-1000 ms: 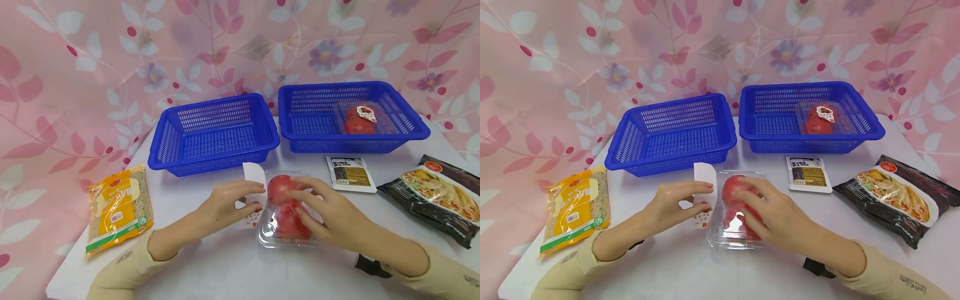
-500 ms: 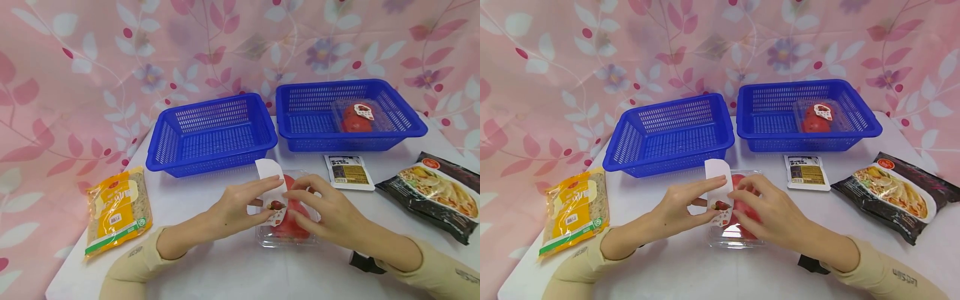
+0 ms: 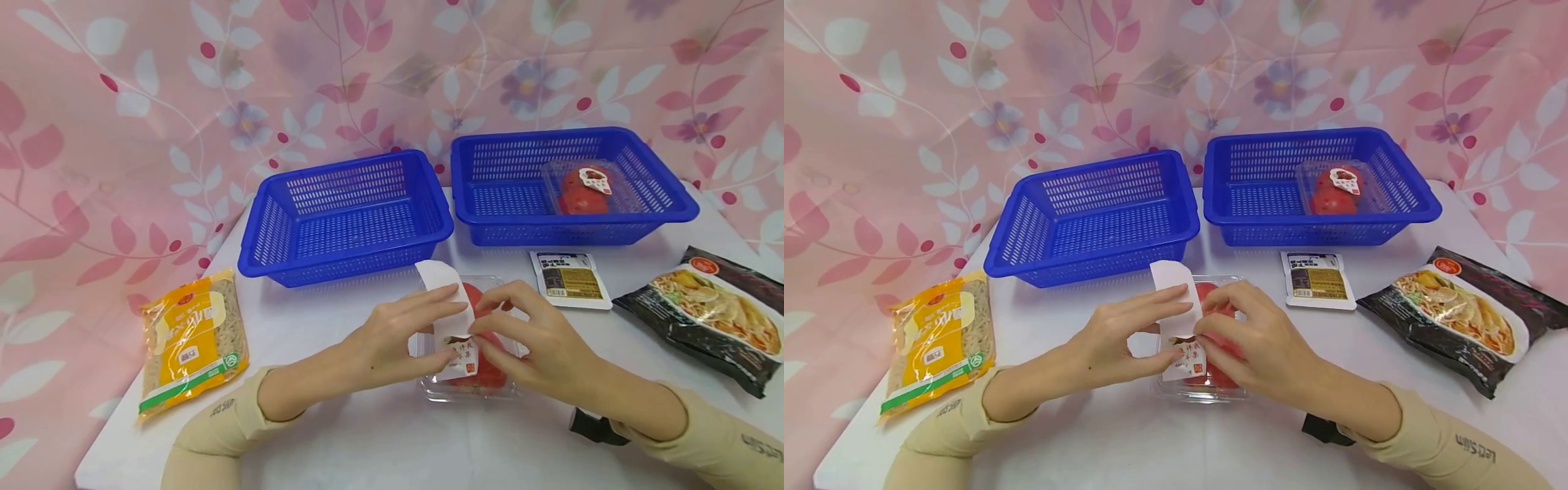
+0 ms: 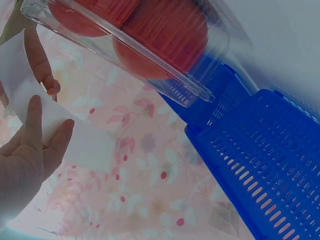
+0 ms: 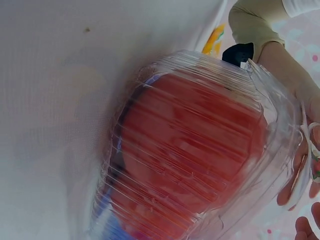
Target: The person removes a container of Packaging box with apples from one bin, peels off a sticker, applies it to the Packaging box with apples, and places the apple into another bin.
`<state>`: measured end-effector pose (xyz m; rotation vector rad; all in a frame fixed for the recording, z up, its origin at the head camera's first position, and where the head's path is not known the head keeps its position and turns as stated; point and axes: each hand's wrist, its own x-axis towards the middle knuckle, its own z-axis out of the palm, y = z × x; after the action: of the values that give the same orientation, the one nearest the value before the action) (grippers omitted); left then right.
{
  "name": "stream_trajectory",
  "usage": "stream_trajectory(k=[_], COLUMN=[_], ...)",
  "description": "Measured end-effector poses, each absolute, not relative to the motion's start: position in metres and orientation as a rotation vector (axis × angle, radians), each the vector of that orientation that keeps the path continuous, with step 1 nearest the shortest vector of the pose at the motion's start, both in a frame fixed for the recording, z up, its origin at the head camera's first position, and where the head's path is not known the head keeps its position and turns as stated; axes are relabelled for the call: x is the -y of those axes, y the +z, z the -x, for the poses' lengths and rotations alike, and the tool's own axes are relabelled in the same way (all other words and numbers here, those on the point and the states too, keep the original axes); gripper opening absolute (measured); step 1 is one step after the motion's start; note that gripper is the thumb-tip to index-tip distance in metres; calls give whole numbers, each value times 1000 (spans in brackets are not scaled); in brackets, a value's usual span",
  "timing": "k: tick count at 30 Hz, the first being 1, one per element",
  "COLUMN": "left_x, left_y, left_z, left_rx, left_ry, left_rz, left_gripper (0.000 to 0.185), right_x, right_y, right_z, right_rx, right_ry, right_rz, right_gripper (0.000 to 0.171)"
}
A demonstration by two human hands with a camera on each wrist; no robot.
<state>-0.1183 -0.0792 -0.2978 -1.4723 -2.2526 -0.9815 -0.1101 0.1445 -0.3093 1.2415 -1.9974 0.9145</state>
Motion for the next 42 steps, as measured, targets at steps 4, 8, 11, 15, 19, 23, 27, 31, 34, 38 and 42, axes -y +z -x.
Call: stream_trajectory(k=[4,8,11,15,19,23,27,31,34,38,42], left_x=[82,86,88,92,97,103,113,124,131,137,143], left_y=[-300,-302,-303,-305,-308,-310,-313,-315,-317,-322,-332], left_z=[120,120,119,118,117,116,117,121,125,129,133], left_rx=[2273,2319,2365,2431,2496,2552,2581,2611,2661,2731,2809], left_ry=[-917,-913,-909,-933,-950,-940,-971,-1039,-1060,-1017,-1010], left_rz=[1462,1436,1412,1375,1328,1282,1233,1194,1154,1106,1093], left_gripper=[48,48,47,42,38,37,33,29,27,26,26], right_x=[-145,-146,-147,-147,-147,-151,-156,-159,-159,-160,-160], right_y=[-307,-304,-302,-301,-301,-301,-302,-304,-305,-308,-312], right_z=[110,108,108,108,109,109,111,118,122,127,134], right_rx=[1973,1978,1992,1985,1982,2055,2137,2127,2144,2216,2246], right_ry=[978,1033,1051,1059,1068,1084,1070,1030,1014,986,953], right_rz=[-1241,-1229,-1217,-1228,-1245,-1217,-1164,-1143,-1116,-1049,-1018], right_gripper=[23,24,25,26,24,22,11,12,15,26,25])
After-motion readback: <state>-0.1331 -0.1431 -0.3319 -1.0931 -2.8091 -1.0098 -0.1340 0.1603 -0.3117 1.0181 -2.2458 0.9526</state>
